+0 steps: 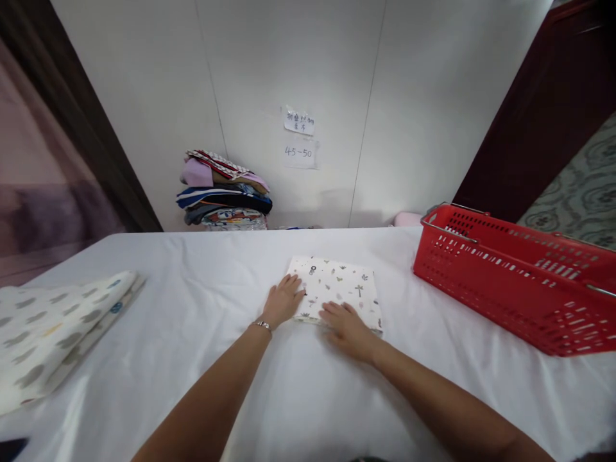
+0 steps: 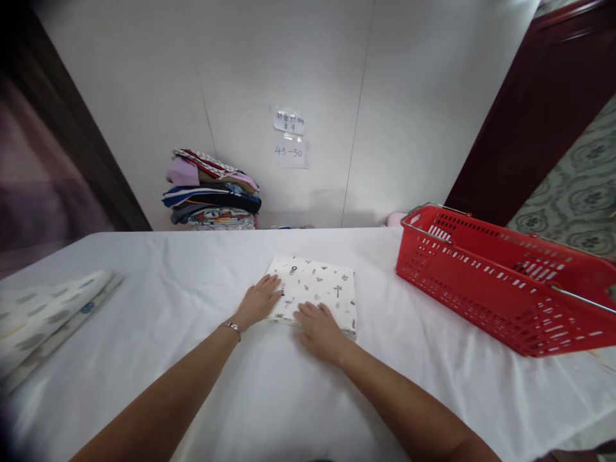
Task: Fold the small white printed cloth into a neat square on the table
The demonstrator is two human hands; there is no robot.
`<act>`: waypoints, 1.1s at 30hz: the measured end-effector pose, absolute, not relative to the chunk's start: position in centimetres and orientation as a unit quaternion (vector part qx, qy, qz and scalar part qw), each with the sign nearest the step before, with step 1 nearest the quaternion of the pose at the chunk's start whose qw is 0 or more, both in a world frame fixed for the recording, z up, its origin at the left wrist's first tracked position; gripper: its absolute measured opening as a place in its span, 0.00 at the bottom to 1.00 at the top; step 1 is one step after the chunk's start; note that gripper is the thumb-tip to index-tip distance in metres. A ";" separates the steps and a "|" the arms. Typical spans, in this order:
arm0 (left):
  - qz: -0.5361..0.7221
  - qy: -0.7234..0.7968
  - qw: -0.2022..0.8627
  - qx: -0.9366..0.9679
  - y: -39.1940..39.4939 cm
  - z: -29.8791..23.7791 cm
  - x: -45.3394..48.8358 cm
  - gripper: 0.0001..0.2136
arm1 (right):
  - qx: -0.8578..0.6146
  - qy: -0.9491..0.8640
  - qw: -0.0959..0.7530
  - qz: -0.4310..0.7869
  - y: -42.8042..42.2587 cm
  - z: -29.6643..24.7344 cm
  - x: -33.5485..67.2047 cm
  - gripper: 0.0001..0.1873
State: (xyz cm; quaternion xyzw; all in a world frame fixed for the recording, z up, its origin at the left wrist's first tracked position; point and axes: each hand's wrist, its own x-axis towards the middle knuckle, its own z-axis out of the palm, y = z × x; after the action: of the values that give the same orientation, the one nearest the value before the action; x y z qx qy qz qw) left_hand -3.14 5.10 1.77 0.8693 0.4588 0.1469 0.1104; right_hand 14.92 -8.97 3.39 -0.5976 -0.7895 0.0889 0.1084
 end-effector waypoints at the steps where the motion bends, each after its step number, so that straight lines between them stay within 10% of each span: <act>1: 0.154 0.454 0.117 0.869 5.2 1.7 -3.2 0.17 | -0.623 -0.767 0.132 0.078 -9.2 3.5 16.3 0.25; 16: 0.115 0.494 0.151 0.848 0.9 2.3 -3.4 0.19 | -0.764 -0.491 0.370 0.198 -8.6 0.6 26.0 0.31; 33: 0.293 0.565 0.263 0.725 1.8 3.1 -5.4 0.15 | -0.651 -0.732 0.173 0.097 -5.8 5.1 16.0 0.27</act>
State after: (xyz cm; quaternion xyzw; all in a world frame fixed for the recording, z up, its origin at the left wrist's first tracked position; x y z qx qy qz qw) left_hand -5.43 1.76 3.07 0.7248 0.5654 0.2933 0.2626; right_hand 15.96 -5.81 5.12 -0.6513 -0.7323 0.0970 0.1734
